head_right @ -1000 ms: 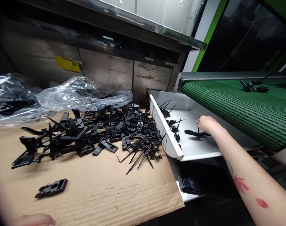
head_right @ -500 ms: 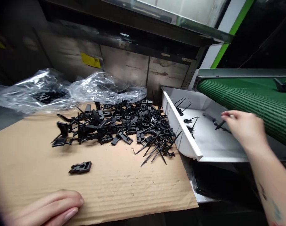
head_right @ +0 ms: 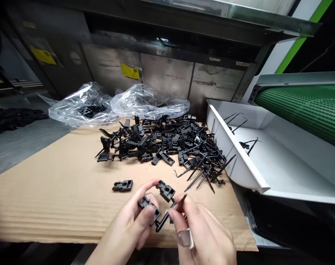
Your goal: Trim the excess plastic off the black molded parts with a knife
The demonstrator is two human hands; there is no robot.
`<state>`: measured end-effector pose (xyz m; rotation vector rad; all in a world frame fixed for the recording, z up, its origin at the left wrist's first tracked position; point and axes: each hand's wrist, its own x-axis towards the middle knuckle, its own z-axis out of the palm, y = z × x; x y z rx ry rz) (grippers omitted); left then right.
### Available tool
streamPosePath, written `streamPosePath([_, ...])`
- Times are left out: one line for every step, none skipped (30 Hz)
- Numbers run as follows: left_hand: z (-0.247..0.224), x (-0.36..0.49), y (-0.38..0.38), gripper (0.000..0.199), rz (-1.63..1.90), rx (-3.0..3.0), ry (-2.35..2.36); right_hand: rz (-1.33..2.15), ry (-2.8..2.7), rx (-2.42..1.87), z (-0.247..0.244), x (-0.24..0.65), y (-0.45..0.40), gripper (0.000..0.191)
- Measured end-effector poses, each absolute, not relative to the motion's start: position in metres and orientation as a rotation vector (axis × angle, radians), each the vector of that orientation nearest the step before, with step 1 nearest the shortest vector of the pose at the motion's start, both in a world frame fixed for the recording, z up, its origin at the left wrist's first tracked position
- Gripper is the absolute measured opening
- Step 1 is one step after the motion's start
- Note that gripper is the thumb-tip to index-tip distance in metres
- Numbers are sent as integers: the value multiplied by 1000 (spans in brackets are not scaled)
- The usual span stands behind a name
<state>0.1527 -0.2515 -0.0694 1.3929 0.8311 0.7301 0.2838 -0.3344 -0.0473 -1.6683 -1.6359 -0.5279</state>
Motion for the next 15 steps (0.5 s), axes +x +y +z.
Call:
streamPosePath([-68, 153, -248, 65, 745, 1407, 871, -496, -1684, -1626, -47, 281, -333, 7])
streamPosePath([-67, 153, -245, 59, 760, 1421, 896, -464, -1692, -1607, -46, 280, -332, 5])
streamPosePath([-66, 152, -242, 54, 761, 1438, 905, -431, -1698, -1598, -46, 280, -332, 6])
streamPosePath([-65, 152, -240, 49, 749, 1461, 902, -416, -1708, -1592, -46, 281, -333, 7])
streamPosePath([-65, 151, -240, 43, 727, 1492, 895, -430, -1723, -1588, -47, 281, -333, 9])
streamPosePath([-65, 151, -240, 35, 702, 1539, 893, -446, -1770, -1568, -49, 281, -333, 10])
streamPosePath([-65, 151, -241, 26, 686, 1611, 905, -459, -1828, -1539, -51, 281, -332, 12])
streamPosePath([-65, 151, -243, 19, 680, 1707, 928, -468, -1883, -1506, -54, 280, -332, 14])
streamPosePath([-65, 150, -245, 15, 685, 1814, 961, -474, -1923, -1479, -56, 279, -331, 17])
streamPosePath([-65, 150, -247, 15, 691, 1922, 1001, -480, -1940, -1467, -58, 279, -330, 21])
streamPosePath([-66, 148, -247, 17, 695, 2026, 1046, -478, -1934, -1463, -59, 280, -330, 23])
streamPosePath([-66, 146, -247, 19, 698, 2121, 1095, -461, -1917, -1471, -59, 283, -331, 25])
streamPosePath([-67, 144, -245, 21, 692, 2203, 1145, -443, -1888, -1502, -59, 286, -332, 24])
streamPosePath([-68, 141, -242, 22, 681, 2273, 1202, -409, -1867, -1534, -58, 292, -333, 22])
streamPosePath([-69, 137, -238, 23, 668, 2335, 1263, -375, -1840, -1575, -57, 298, -335, 19])
